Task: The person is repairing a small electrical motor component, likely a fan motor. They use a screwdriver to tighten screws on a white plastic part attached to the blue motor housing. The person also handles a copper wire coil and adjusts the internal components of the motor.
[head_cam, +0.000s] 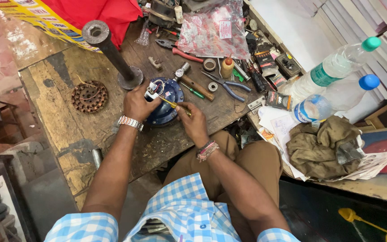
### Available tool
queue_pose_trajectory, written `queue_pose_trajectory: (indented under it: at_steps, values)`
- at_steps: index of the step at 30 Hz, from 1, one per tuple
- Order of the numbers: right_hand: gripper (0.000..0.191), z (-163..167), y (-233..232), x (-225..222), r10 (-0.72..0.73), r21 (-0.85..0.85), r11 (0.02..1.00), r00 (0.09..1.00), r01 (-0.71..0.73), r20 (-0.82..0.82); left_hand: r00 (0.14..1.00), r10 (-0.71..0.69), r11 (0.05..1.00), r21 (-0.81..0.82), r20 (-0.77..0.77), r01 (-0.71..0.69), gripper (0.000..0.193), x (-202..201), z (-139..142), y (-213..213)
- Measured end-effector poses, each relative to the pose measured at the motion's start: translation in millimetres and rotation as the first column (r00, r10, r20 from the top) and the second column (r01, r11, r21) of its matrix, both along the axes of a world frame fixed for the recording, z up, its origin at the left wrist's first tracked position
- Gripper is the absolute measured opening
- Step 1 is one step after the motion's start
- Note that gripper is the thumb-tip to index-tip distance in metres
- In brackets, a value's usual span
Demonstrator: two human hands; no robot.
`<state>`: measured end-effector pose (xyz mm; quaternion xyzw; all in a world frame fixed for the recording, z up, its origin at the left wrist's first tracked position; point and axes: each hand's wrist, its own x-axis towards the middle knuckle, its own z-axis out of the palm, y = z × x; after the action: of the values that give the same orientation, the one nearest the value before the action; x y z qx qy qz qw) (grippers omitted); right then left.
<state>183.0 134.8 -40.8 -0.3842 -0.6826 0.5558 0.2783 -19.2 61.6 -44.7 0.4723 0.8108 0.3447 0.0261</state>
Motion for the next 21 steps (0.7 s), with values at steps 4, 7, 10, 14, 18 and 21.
queue_pose_trajectory:
  at_steps: [4, 7, 10, 14, 18, 21]
  values:
    - [0.030, 2.1, 0.8, -2.6, -0.012, -0.025, 1.000, 0.996, 0.015, 0.090, 1.000, 0.009, 1.000, 0.012, -0.006, -0.009, 0.070, 1.3, 0.7, 0.7]
    - [0.031, 2.5, 0.2, -3.5, 0.009, -0.071, 0.997, 0.998, -0.005, 0.063, 1.000, 0.023, 1.000, 0.005, 0.000, -0.023, 0.070, 3.9, 1.5, 1.3]
    - [0.032, 0.7, -2.5, -4.1, -0.008, 0.004, 1.000, 0.998, 0.007, 0.066, 0.999, 0.037, 0.999, -0.015, -0.024, -0.038, 0.071, 5.8, 1.9, 1.3]
    - [0.031, -5.6, -1.4, -4.0, -0.025, 0.010, 1.000, 0.996, 0.024, 0.082, 0.999, 0.036, 0.999, 0.029, -0.019, -0.036, 0.070, 7.7, 1.2, 0.3]
    - [0.030, -17.0, 5.1, 1.6, -0.023, 0.434, 0.900, 1.000, 0.027, -0.015, 0.999, 0.044, 0.999, 0.019, -0.019, -0.044, 0.068, 9.1, 0.3, 0.6]
    - [0.030, -27.9, 7.3, -1.9, -0.021, 0.036, 0.999, 0.994, 0.018, 0.108, 0.998, 0.052, 0.998, 0.024, -0.024, -0.051, 0.069, 8.5, -0.7, 0.8]
